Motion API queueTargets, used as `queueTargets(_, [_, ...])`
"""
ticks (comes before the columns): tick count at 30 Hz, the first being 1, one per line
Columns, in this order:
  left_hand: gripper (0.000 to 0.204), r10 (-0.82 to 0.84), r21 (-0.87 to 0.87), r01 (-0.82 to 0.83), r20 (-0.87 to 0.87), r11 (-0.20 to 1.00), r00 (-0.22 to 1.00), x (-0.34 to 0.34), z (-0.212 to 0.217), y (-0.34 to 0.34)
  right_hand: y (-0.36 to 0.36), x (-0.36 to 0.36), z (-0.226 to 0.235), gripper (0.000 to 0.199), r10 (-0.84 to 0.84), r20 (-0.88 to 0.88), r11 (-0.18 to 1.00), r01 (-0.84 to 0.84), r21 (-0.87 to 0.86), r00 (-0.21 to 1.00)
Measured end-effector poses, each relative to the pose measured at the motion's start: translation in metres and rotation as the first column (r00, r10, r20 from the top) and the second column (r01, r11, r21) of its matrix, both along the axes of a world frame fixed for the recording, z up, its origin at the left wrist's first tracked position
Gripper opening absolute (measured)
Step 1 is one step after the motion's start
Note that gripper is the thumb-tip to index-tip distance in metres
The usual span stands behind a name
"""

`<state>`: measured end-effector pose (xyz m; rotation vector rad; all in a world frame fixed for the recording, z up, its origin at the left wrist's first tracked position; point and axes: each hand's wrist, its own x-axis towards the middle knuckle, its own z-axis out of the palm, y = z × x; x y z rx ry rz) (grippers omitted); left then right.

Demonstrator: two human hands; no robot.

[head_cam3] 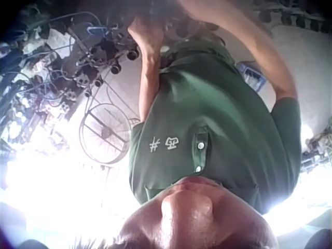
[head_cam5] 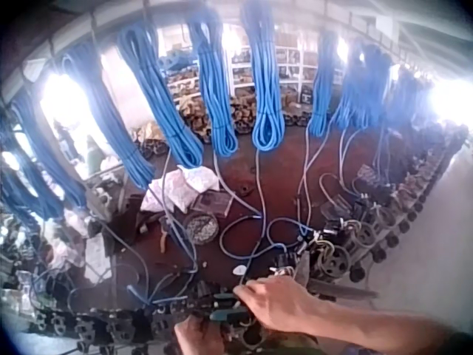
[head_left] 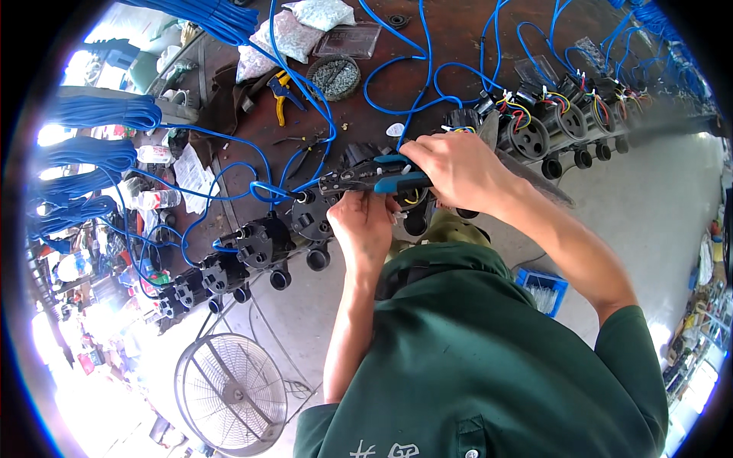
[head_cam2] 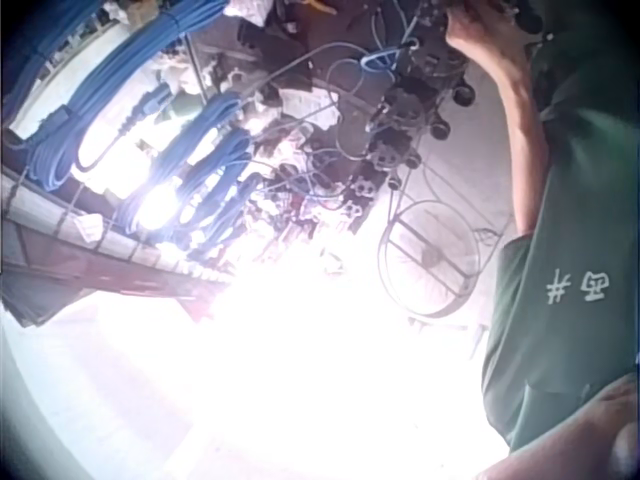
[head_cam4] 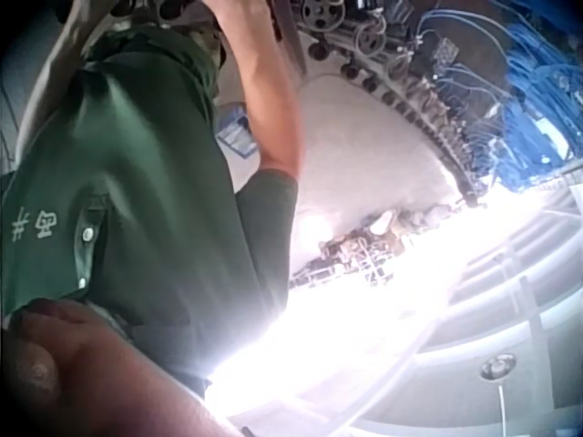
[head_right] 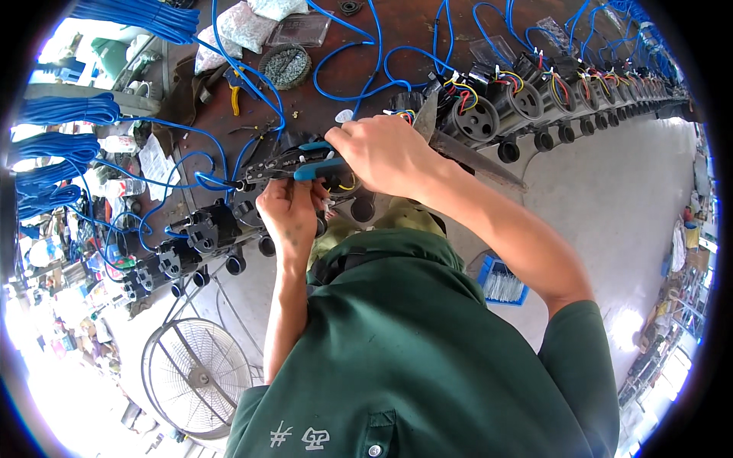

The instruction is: The person assembles internal components for circular electronic units on a production line using wire strippers, pliers, and a pneumatic screwdriver.

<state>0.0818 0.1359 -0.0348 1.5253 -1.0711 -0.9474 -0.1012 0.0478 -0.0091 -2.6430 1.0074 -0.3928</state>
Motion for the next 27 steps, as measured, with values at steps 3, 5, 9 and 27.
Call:
queueTargets(3, [0.016, 0.004, -0.014, -0.004, -0.005, 1.0, 1.0, 0.0, 0.002, 0.001, 0.0, 0.003, -0.008, 0.029, -0.048, 0.001, 0.997, 0.047, 0.057, 0.999])
queueTargets(5, [0.016, 0.006, -0.005, -0.006, 0.029, 1.0, 1.0, -0.001, 0.003, 0.001, 0.0, 0.004, -0.01, 0.028, -0.07, -0.042, 0.993, 0.073, 0.094, 0.997])
queueTargets(9, [0.017, -0.002, 0.033, 0.001, 0.037, 0.999, 0.999, -0.005, 0.005, 0.002, -0.002, -0.001, -0.022, 0.042, -0.075, 0.011, 0.996, 0.074, 0.053, 0.997])
queueTargets(27, [0.014, -0.187, -0.022, 0.207, 0.345, 0.978, 0.92, -0.012, 0.012, -0.045, -0.014, -0.014, -0.049, 0.021, -0.278, 0.183, 0.924, 0.21, 0.321, 0.943])
